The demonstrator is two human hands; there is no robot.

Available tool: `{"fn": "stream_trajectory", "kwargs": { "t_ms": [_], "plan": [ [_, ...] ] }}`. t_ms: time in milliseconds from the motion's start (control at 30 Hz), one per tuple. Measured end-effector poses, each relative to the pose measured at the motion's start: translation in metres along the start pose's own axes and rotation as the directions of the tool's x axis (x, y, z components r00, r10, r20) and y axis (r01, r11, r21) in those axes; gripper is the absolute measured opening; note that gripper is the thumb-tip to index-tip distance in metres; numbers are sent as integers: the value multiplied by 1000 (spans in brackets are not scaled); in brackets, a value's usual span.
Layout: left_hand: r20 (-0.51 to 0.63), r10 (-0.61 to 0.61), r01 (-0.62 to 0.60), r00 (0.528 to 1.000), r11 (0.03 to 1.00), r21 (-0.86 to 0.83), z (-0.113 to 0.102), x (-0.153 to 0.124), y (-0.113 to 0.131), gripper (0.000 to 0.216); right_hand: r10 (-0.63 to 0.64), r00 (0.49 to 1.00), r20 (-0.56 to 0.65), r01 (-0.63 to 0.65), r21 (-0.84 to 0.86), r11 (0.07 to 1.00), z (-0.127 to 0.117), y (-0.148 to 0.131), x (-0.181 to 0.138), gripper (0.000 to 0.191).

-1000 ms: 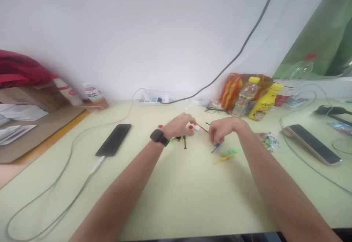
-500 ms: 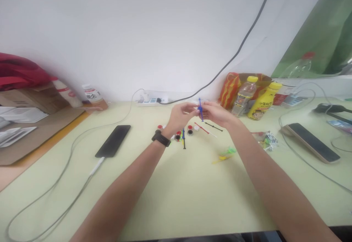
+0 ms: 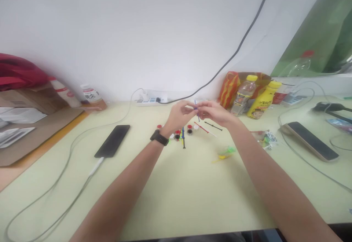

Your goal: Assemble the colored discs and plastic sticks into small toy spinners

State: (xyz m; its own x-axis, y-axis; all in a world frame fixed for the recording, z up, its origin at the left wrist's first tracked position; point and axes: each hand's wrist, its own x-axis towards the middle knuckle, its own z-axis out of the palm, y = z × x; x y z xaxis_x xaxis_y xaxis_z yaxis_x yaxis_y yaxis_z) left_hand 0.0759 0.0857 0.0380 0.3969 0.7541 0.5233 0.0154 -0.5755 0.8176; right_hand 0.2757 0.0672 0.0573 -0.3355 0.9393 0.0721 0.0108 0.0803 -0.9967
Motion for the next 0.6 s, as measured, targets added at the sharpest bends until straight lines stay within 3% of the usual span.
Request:
{"fn": "stream_trajectory", "kwargs": {
  "t_ms": [200,433,533,600],
  "plan": [
    [154,37,-52,987,994,94,-5,-2,7,19,45,998,52,-42,-60,997,-1,6,1,9],
    [167,16,-49,986,979,199,-5,-5,6,11,58,997,51,-51,-134,990,4,11,1,4],
    [197,-41,-8,979,971,241,1,-9,1,13,92,994,-59,-107,-370,923,-6,11,1,8],
    [268,-71,-8,961,960,281,8,-14,-1,18,104,989,-106,-147,-591,793,-15,11,0,15]
  ]
}}
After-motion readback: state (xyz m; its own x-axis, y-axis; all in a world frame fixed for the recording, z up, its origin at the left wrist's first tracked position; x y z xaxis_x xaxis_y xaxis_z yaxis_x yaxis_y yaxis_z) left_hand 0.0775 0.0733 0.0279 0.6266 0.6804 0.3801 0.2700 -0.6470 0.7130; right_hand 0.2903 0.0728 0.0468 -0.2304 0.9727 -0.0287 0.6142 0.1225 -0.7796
